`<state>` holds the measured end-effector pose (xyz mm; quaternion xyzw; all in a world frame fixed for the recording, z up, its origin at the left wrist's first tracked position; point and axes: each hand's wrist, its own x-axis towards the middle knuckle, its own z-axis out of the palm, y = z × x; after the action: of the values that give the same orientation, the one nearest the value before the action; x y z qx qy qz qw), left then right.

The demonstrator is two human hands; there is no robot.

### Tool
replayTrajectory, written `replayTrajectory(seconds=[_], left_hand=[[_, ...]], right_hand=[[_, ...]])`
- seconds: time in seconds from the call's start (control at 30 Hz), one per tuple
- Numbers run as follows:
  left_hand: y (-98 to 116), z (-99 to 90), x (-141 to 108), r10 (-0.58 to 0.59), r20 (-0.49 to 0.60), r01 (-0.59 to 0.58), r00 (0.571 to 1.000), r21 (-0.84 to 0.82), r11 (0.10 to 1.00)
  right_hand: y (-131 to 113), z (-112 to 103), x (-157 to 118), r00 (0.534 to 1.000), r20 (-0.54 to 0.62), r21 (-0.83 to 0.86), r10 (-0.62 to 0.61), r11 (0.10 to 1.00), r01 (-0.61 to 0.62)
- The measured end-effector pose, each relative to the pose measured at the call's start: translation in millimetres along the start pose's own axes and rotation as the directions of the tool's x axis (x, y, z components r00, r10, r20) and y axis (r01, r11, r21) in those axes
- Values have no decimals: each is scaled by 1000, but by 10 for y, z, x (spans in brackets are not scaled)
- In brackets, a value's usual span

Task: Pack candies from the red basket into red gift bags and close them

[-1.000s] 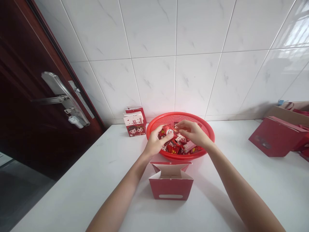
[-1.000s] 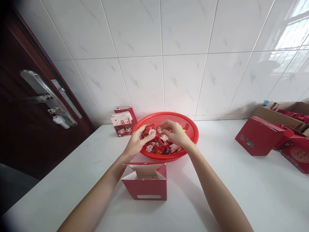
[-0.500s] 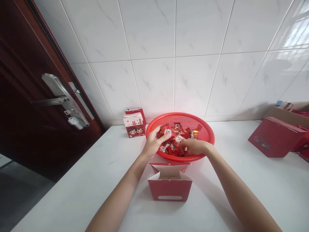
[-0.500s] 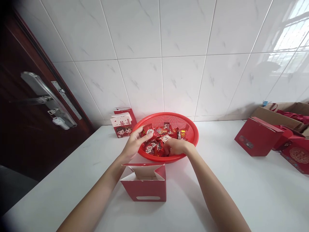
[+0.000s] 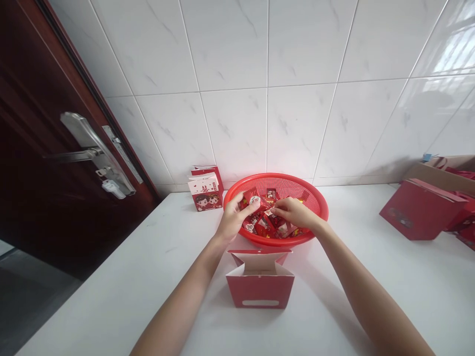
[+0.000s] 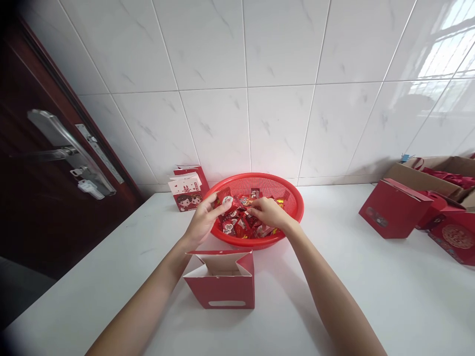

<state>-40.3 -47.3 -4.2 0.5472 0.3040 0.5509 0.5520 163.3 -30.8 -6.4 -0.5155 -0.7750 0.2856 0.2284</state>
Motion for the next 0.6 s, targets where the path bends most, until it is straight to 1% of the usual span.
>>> replayTrajectory(seconds=[0.1, 0.2, 0.4, 0.47, 0.53, 0.6], left_hand=[[-5, -7, 4, 11, 1, -11, 1000, 0, 1000], [-16, -18, 11, 19, 7, -19, 1000, -1, 1000], [-22, -21, 9, -6, 1, 6, 1000, -2, 1000], [-22, -24, 7, -3, -1, 3, 1000, -4, 1000], [-25, -30, 9, 13, -5, -13, 1000, -9, 1000], [-31, -39, 14, 23, -8, -23, 1000, -22, 999]], right_hand=[[0, -11, 6, 999, -38, 9, -4, 1000, 4], [0, -21, 4, 999, -43, 46, -3, 999, 5], [-36, -35, -8, 995, -96, 138, 37, 990, -24], [-49, -41, -10, 995, -92, 61, 36, 998, -31], [-49, -49, -12, 997, -60, -103, 41, 994, -47], [-29, -60, -17, 998, -15, -241, 63, 968, -65]])
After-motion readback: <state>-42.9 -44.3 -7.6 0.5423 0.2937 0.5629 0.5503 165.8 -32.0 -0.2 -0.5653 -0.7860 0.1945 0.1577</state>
